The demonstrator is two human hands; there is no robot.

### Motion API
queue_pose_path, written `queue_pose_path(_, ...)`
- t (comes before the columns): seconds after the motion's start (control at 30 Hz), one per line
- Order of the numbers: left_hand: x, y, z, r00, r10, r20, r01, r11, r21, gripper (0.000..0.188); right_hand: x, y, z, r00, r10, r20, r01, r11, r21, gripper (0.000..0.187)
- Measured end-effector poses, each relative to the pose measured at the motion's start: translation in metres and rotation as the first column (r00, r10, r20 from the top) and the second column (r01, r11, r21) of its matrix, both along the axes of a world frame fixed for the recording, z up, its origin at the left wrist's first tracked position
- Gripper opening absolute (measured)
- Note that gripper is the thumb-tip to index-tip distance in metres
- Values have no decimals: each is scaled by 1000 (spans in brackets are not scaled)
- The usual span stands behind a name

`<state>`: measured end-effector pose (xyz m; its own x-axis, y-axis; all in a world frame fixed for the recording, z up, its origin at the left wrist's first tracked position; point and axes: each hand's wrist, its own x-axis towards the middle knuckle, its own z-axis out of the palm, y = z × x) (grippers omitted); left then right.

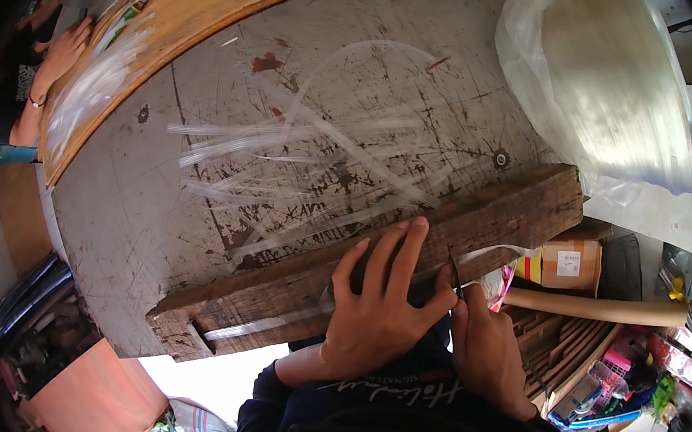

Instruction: The person measures strands of plastic filament along a wooden board and cuts them to length using a utility knife.

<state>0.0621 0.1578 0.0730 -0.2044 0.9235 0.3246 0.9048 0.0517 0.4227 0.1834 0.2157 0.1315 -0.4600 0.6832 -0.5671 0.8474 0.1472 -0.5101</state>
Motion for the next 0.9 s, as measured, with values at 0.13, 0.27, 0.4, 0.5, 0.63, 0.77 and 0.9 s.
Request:
queue_pose_path(0.13,1,0,1,1000,4,7,-4,1000,4,9,0,-1,-7,997,22,-78,-16,997,77,17)
queue_pose_path(0.27,-2,-1,5,999,-9,32,10,1000,-9,17,-1,-4,-11,998,32,-56,-22,985,169,20)
queue_pose_path(0.4,0,-4,-1,1000,14,-7,-14,998,66,18,3,-7,-17,995,24,-101,2,968,250,27)
queue_pose_path(0.5,3,1,-4,993,110,51,-116,986,121,17,4,-4,-17,986,-30,-165,54,988,145,32)
queue_pose_path(0.63,2,3,3,989,108,103,-119,987,105,16,6,-8,-22,974,-53,-221,85,987,138,32)
queue_pose_path(0.77,2,4,2,990,70,125,-87,987,133,15,6,-19,-25,982,-66,-176,104,971,215,27)
queue_pose_path(0.9,3,4,0,988,59,141,-79,987,141,14,10,-25,-20,940,-152,-304,259,901,349,31)
